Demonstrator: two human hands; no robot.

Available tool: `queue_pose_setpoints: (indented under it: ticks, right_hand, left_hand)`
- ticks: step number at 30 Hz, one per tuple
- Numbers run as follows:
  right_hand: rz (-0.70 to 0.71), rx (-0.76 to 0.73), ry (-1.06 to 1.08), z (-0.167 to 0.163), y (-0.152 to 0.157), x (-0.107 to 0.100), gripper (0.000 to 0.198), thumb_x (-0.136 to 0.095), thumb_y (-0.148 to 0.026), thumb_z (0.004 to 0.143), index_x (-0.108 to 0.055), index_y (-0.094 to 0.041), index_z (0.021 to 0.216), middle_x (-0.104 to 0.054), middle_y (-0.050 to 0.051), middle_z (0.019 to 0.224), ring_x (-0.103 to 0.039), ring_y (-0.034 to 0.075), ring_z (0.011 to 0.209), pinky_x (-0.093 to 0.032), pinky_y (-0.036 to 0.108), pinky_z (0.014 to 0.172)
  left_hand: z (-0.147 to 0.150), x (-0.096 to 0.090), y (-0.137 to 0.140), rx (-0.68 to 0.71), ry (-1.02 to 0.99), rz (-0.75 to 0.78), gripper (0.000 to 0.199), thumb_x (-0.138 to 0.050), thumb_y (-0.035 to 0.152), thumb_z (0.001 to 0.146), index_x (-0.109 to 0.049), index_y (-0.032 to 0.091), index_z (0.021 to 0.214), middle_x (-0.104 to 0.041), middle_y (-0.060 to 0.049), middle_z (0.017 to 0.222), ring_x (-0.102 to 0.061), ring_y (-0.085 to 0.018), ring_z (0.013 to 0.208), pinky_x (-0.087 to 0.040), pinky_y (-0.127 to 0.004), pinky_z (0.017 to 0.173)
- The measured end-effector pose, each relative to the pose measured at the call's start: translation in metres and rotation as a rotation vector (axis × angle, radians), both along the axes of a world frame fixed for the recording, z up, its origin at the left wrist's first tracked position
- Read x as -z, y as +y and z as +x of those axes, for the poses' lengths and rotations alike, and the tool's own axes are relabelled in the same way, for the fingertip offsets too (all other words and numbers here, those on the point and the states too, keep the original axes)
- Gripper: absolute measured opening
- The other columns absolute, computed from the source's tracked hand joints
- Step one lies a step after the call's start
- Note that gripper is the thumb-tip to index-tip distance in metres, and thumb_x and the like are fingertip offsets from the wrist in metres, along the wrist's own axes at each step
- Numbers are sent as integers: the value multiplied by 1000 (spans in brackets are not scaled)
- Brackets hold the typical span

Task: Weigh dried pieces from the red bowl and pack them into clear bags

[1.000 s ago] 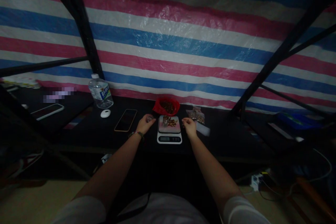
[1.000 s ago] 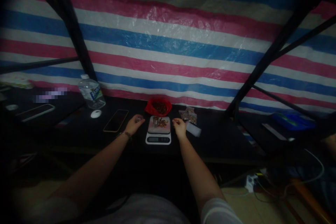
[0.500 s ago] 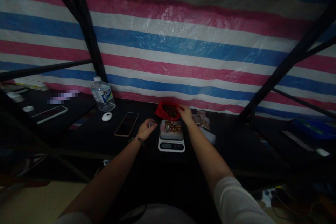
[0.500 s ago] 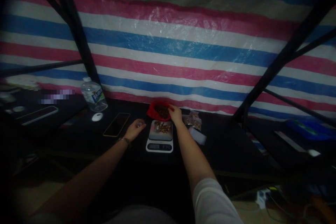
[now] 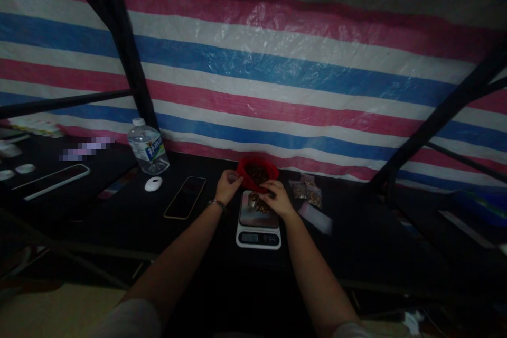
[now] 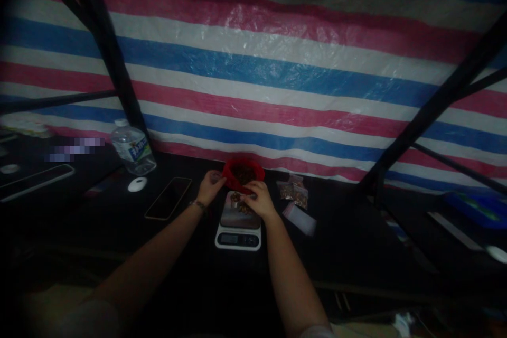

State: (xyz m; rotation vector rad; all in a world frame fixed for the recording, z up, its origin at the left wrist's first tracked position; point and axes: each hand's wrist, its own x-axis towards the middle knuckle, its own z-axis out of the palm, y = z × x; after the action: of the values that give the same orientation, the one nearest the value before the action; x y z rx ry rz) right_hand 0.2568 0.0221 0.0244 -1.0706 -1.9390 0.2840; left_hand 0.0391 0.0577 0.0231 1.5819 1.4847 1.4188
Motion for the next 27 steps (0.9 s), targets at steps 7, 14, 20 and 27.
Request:
queue_pose_setpoints:
  ticks: [7, 14, 20, 27]
  right_hand:
    - [-29, -68, -153, -16, -10, -8, 40, -78, -40, 60, -68, -26, 96, -65, 5, 95, -54, 24, 98, -41, 39, 89]
    - [-3, -16, 1, -16, -10, -9, 32, -75, -28, 63, -66, -22, 93, -64, 6, 93, -56, 23, 95, -45, 37, 85]
    - [-4, 80, 146, -15, -13, -11, 42, -68, -23, 67, -61, -22, 108, -64, 7, 103, -59, 21, 97, -48, 36, 87]
    - [-14, 22, 182, -21, -13, -12, 47, -67, -24, 70, -58, -23, 116, -63, 7, 110, -59, 20, 102, -47, 35, 91]
  left_hand:
    - [-3, 6, 2, 101, 71, 103, 38, -65, 40, 69, -52, 19, 98, -62, -2, 83, -60, -15, 74, -47, -28, 69]
    - [-6, 3, -11, 288, 189, 177, 39, -65, 35, 70, -52, 19, 102, -62, -3, 84, -59, -16, 78, -47, -28, 74]
    - [3, -2, -14, 336, 443, 301, 51, -67, 39, 69, -53, 17, 112, -63, -7, 95, -59, -21, 88, -46, -35, 82]
    - [10, -8, -22, 348, 584, 365, 50, -66, 47, 69, -57, 18, 109, -64, -8, 103, -58, -25, 97, -41, -37, 87]
